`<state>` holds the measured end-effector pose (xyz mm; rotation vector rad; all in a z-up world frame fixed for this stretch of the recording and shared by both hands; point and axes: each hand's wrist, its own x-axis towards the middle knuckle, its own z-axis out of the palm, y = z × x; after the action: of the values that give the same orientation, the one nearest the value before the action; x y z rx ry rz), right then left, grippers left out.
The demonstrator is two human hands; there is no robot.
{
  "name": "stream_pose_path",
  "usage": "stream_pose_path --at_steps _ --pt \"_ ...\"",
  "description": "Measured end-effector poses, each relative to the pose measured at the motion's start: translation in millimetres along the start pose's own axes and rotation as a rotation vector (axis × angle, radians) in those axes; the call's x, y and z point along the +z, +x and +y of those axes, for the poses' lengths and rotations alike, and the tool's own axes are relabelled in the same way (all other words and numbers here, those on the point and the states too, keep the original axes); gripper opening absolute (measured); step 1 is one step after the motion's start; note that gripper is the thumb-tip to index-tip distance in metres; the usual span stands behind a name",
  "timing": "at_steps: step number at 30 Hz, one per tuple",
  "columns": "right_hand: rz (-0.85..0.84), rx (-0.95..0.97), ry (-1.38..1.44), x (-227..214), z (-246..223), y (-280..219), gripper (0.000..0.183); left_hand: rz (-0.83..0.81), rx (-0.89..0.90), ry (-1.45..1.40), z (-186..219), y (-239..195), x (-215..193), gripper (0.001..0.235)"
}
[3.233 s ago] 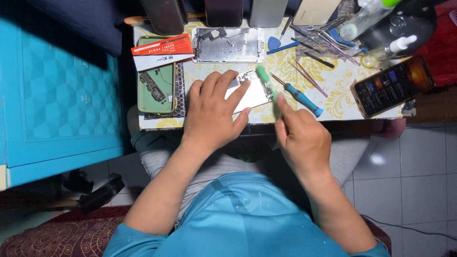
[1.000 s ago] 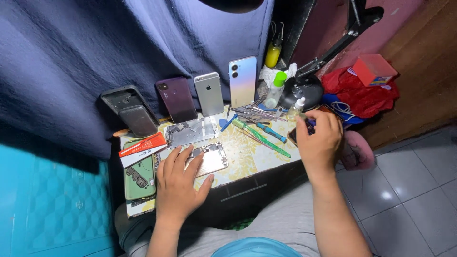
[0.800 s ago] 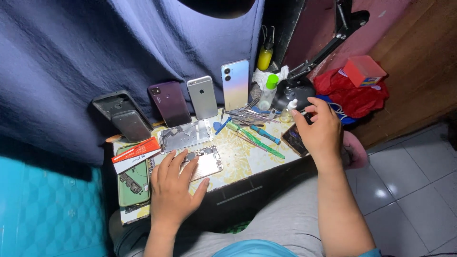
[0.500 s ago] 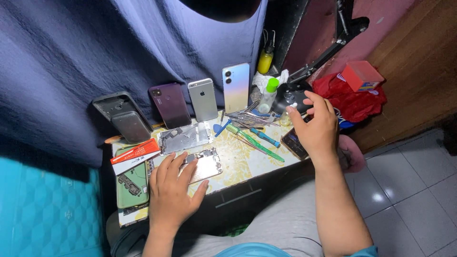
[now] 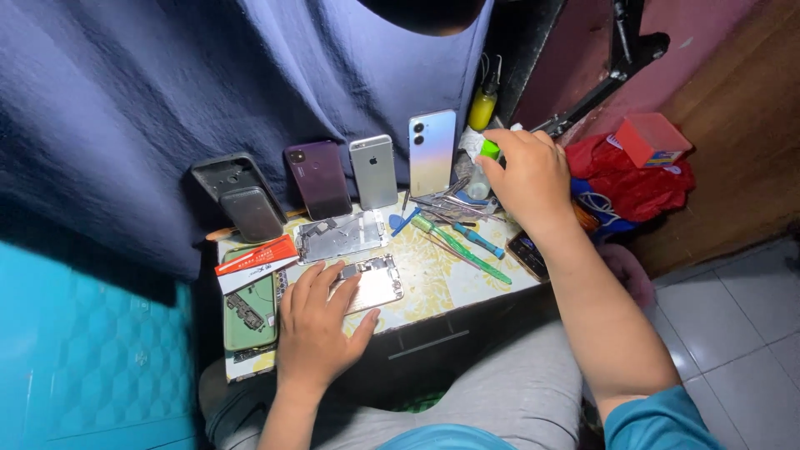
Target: The person cleans the interior of a disassembled smartphone using a green toothbrush and a spray bottle, then wipes the exterior of a silver phone with a white cloth. The person repeatedly scrubs the phone's internal components and wipes the exterior surface.
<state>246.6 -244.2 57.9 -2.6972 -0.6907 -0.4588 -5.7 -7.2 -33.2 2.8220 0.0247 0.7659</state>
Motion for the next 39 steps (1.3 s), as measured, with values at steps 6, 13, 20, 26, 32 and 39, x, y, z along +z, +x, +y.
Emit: stream_pose_path --at_steps 6,13,20,26,32,39 --pt "0.423 -0.347 0.058 -35.9 -44.2 -51.3 0.029 0.421 0.282 0.005 0.8 1.7 -6.1 0.029" --pt "0.230 -0.523 0.607 -39.4 -113.2 -119.7 0.020 0.466 0.211 -0.212 47.7 22.7 -8.0 0.065" --pt "0.207 -0.296 0.562 -10.6 -71.2 -133.9 0.028 0.246 0.160 -0.695 54.0 14.9 3.9 0.048" --pt "0.148 -0.074 0.067 13.7 -20.4 -134.2 0.017 0.273 -0.118 -0.693 37.3 -6.5 9.5 0.048" --pt "0.124 -0.077 0.027 34.4 -25.2 -133.5 0.017 0.278 -0.141 -0.652 37.1 -7.3 4.0 0.045" --pt "-0.075 -0.064 0.646 0.9 -48.5 -132.5 0.041 -0.067 -0.144 -0.876 45.4 8.5 -9.6 0.053"
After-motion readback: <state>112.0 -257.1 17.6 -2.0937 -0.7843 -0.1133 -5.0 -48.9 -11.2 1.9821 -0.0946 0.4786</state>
